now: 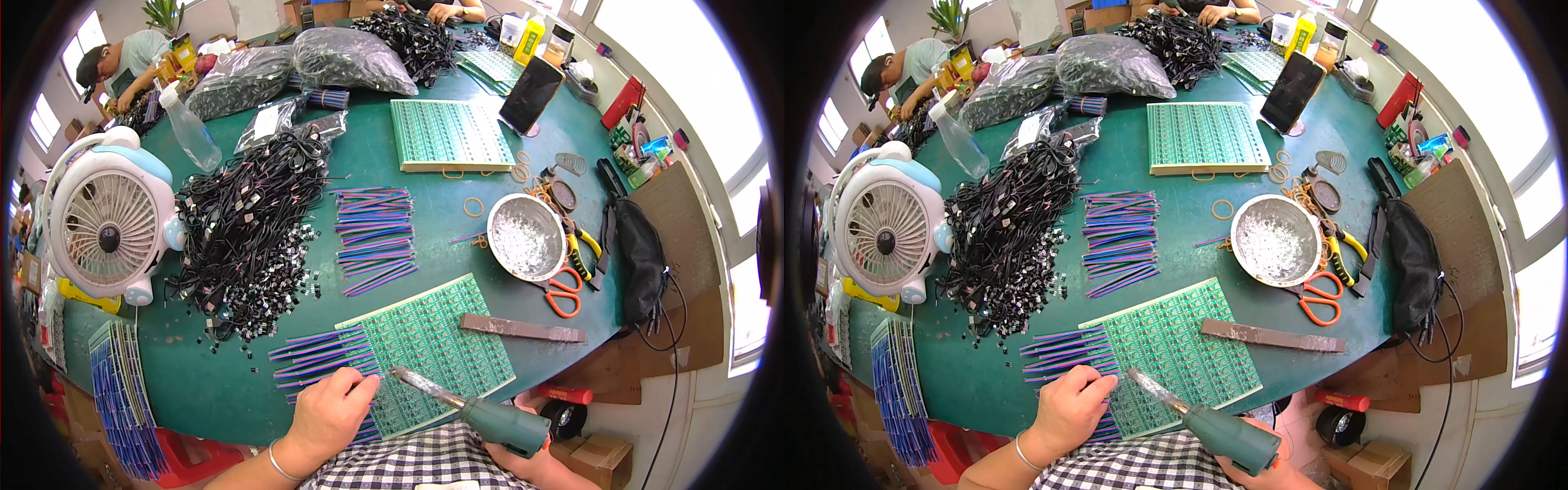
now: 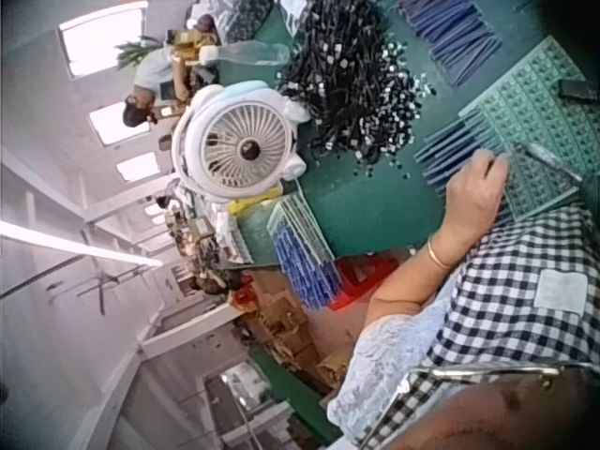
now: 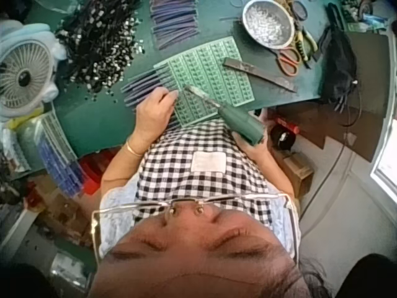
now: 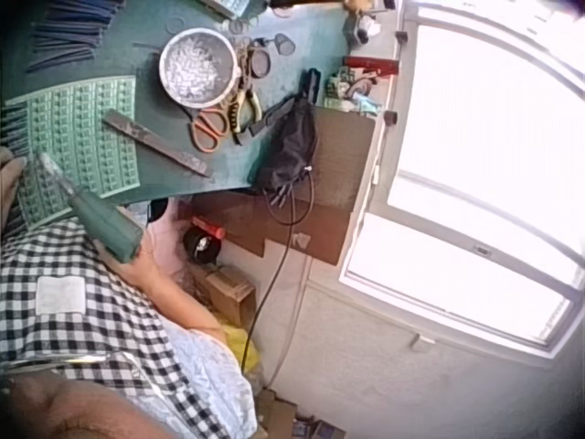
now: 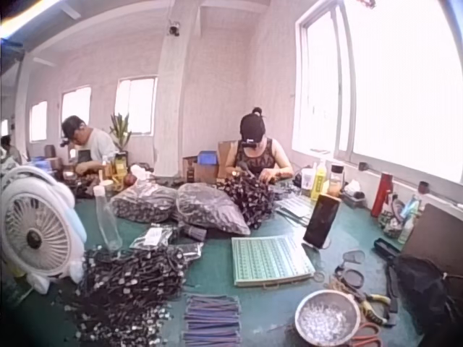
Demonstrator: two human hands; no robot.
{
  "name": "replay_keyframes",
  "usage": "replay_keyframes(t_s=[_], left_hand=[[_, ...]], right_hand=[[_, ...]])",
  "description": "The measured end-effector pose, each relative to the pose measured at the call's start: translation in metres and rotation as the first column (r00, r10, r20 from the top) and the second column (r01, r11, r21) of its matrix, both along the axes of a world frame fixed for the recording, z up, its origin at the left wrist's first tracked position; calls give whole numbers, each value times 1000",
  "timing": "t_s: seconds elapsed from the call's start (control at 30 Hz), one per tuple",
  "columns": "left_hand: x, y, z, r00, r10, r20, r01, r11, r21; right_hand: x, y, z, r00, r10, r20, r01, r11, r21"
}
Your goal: The person attaches ribbon cables to a circuit board by picking up the cables, aligning them along the board, and soldering them in place with a soldering gun.
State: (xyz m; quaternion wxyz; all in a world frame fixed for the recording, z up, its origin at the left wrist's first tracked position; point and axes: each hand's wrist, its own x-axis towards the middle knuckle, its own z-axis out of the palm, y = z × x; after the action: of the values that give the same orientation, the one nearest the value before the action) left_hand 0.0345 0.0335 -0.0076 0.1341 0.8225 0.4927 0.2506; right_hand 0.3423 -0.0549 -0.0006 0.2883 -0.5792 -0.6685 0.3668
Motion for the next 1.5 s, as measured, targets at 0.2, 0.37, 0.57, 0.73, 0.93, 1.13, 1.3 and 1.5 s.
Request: replay_keyframes(t_s=[0.2, 0.37, 0.57, 0.73, 0.93, 1.13, 1.3, 1.5], left_hand=[[0, 0, -1, 1000, 3, 4, -3, 1000, -3], [0, 1, 1, 1000, 6, 11, -6, 1000, -19], [-1, 0, 3, 1000, -2, -11, 1, 999, -50], [-1, 1, 1, 1000, -7, -14, 7, 1000, -31], [-1, 2, -1, 1000, -7, -6, 7, 1000, -1], [-1, 2, -1, 1000, -6, -14, 6, 1000, 7], [-1, 2, -2, 1000, -5, -16, 5, 1000, 6], [-1, 2, -2, 1000, -8, -6, 8, 1000, 10]], right_hand=[[2, -7, -4, 999, -38, -3, 38, 999, -6], [-1, -2, 2, 996, -53, -71, 46, 994, -97], [0, -4, 1, 999, -23, -21, 23, 999, -43], [0, -7, -5, 997, -61, -40, 60, 998, -20], [1, -5, 1, 998, 9, 61, -8, 1000, -23], [0, -3, 0, 999, 18, 31, -18, 1000, -1], [-5, 0, 8, 998, -39, -48, 37, 998, -47], [-7, 2, 8, 999, -12, -50, 12, 1000, 3]])
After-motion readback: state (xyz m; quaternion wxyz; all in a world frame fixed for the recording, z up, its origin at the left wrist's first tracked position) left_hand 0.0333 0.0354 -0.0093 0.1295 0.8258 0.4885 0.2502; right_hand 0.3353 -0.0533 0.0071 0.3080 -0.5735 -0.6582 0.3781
